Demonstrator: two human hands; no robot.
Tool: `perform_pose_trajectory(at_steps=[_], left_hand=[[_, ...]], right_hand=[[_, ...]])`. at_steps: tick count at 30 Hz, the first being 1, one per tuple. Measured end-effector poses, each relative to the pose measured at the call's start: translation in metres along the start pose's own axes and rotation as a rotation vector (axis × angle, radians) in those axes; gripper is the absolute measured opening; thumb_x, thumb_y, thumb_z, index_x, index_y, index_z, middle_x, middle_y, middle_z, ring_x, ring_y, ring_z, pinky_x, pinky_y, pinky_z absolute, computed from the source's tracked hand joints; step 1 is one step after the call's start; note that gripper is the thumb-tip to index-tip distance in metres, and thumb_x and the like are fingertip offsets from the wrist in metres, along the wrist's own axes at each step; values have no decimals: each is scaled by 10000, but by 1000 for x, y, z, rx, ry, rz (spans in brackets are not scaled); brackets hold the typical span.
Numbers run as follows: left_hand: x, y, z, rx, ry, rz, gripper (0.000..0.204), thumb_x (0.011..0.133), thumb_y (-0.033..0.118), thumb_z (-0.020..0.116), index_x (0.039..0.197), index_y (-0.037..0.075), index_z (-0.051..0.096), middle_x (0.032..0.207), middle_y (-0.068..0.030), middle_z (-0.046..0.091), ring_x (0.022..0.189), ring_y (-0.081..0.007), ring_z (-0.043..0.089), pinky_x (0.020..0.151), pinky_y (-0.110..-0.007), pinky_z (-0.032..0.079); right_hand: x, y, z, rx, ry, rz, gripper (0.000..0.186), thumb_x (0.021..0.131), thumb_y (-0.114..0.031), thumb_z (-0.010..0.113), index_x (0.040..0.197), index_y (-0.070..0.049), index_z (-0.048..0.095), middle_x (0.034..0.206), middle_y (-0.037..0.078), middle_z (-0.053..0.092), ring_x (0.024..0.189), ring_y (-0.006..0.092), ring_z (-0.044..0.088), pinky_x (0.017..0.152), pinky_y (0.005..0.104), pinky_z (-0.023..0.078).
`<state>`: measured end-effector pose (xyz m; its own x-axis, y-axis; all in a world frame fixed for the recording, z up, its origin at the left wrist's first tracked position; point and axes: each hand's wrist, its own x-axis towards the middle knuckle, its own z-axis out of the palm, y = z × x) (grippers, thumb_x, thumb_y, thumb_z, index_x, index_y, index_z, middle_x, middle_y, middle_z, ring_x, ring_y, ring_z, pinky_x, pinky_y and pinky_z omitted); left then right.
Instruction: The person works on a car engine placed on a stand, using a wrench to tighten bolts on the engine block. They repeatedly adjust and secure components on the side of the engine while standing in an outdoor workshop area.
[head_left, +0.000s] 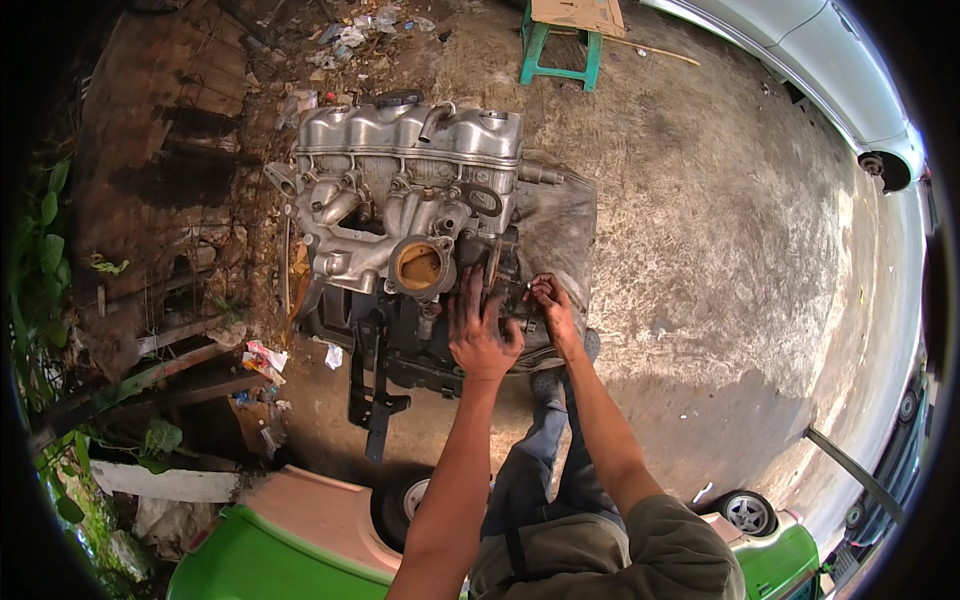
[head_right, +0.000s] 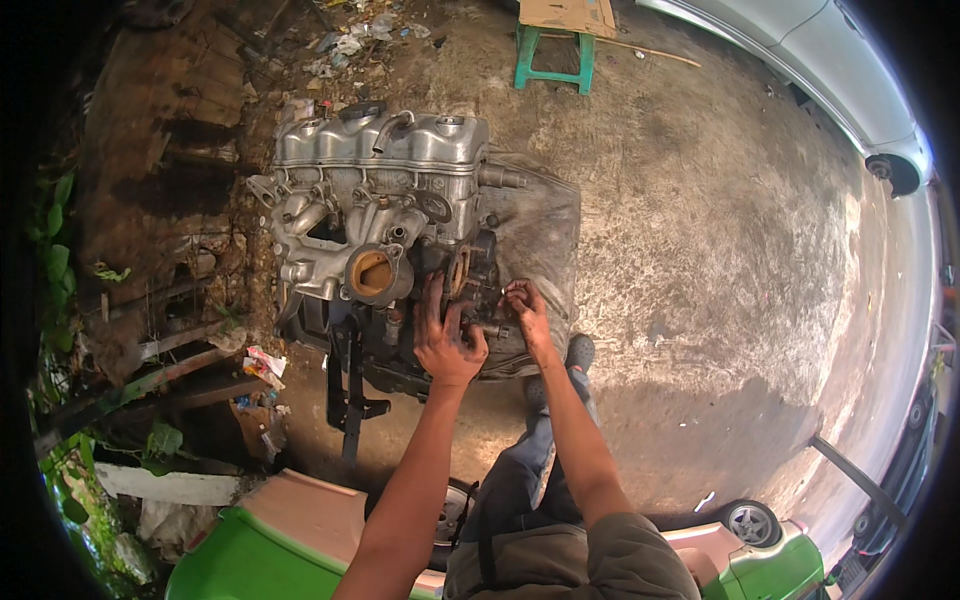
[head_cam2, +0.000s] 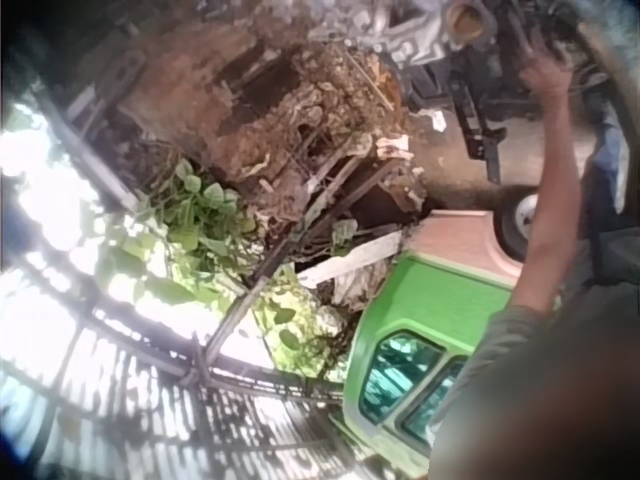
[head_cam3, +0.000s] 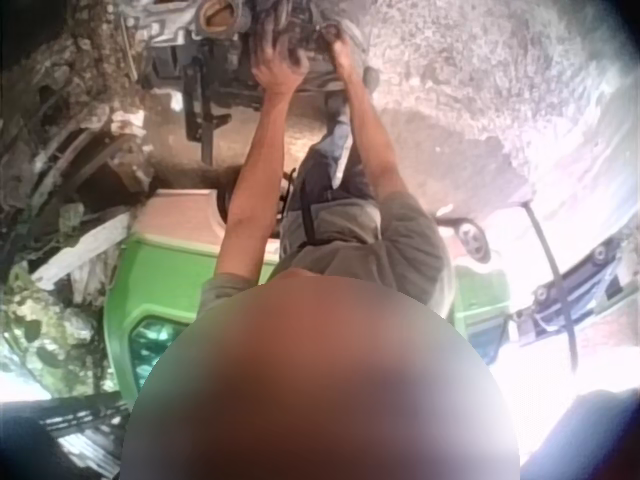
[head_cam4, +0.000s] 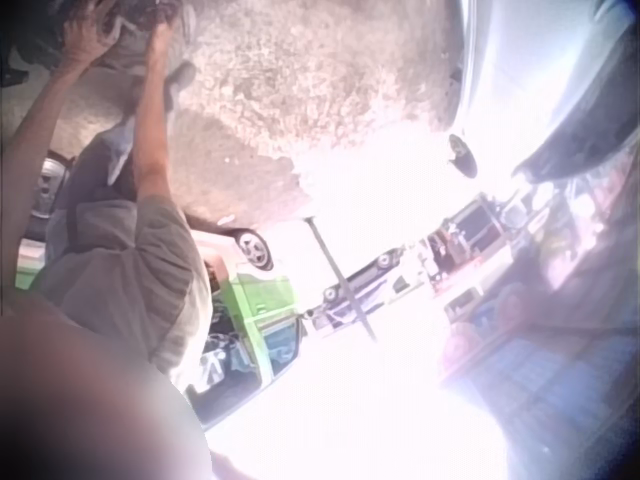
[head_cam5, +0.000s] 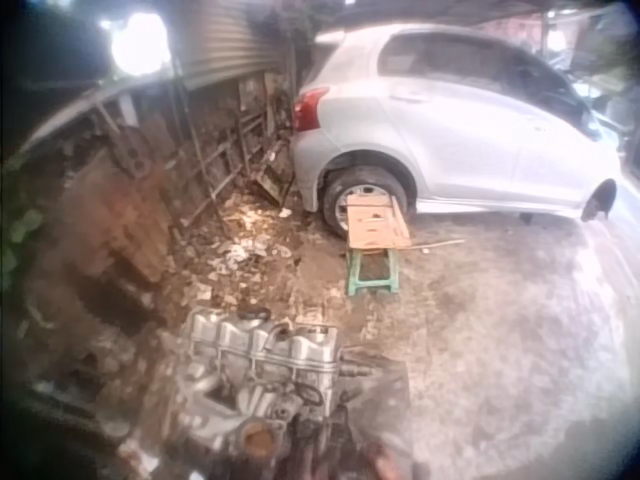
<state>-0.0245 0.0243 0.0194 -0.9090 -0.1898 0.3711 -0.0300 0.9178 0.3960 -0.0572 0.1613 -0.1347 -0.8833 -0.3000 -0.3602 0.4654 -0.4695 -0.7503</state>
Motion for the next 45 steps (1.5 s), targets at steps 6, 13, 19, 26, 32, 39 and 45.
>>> perform_pose_trajectory(at_steps=[6, 13, 19, 26, 32, 39, 45], left_hand=[[-2, -3, 3, -54, 13, -3, 260, 830, 233, 499, 1012, 98, 626, 1443, -158, 479, 1336, -376, 467, 998, -586, 428], [-3, -4, 3, -27, -32, -26, 259, 806, 216, 508, 1005, 100, 626, 1453, -154, 471, 1341, -376, 460, 1012, -588, 420], [-2, -1, 2, -38, -6, -23, 260, 786, 195, 518, 1000, 92, 624, 1430, -161, 490, 1331, -380, 469, 1018, -580, 418], [3, -1, 1, 3, 26, 21, 279, 750, 181, 512, 964, 76, 657, 1369, -173, 525, 1263, -395, 521, 982, -502, 471], [0, -2, 1, 17, 11, 17, 272, 769, 177, 501, 976, 75, 646, 1385, -174, 516, 1281, -391, 510, 992, -524, 456], [2, 0, 0, 25, 29, 27, 249, 768, 168, 500, 944, 76, 650, 1379, -169, 519, 1269, -395, 519, 982, -509, 473], [2, -1, 0, 1, 34, 19, 254, 735, 144, 507, 938, 78, 645, 1381, -164, 519, 1270, -395, 518, 986, -505, 470]], right_hand=[[24, -5, -10, -537, -73, -28, 133, 942, -6, 628, 1043, -31, 545, 962, 38, 585, 893, 143, 583, 832, 292, 480], [24, -1, -10, -129, -187, -102, 137, 938, -53, 655, 1032, -26, 558, 960, 23, 597, 920, 120, 571, 863, 285, 457], [17, 12, 3, -280, 24, -68, 98, 931, -17, 648, 1008, -15, 587, 943, 21, 620, 896, 108, 566, 844, 261, 449], [8, 24, 8, -219, 120, -83, 152, 934, -96, 678, 1052, -41, 600, 956, 0, 607, 901, 92, 566, 827, 255, 446], [3, 16, 8, 147, 112, -8, 210, 945, -140, 659, 1115, -47, 579, 1000, 4, 579, 942, 104, 540, 844, 258, 429], [-14, 24, 12, 95, -70, -228, 334, 924, -261, 684, 1152, -52, 559, 1031, 23, 553, 1005, 143, 522, 954, 309, 383], [-4, 37, 8, 29, 40, -10, 391, 927, -320, 693, 1167, -49, 545, 1049, 44, 563, 1027, 174, 542, 951, 336, 411]])
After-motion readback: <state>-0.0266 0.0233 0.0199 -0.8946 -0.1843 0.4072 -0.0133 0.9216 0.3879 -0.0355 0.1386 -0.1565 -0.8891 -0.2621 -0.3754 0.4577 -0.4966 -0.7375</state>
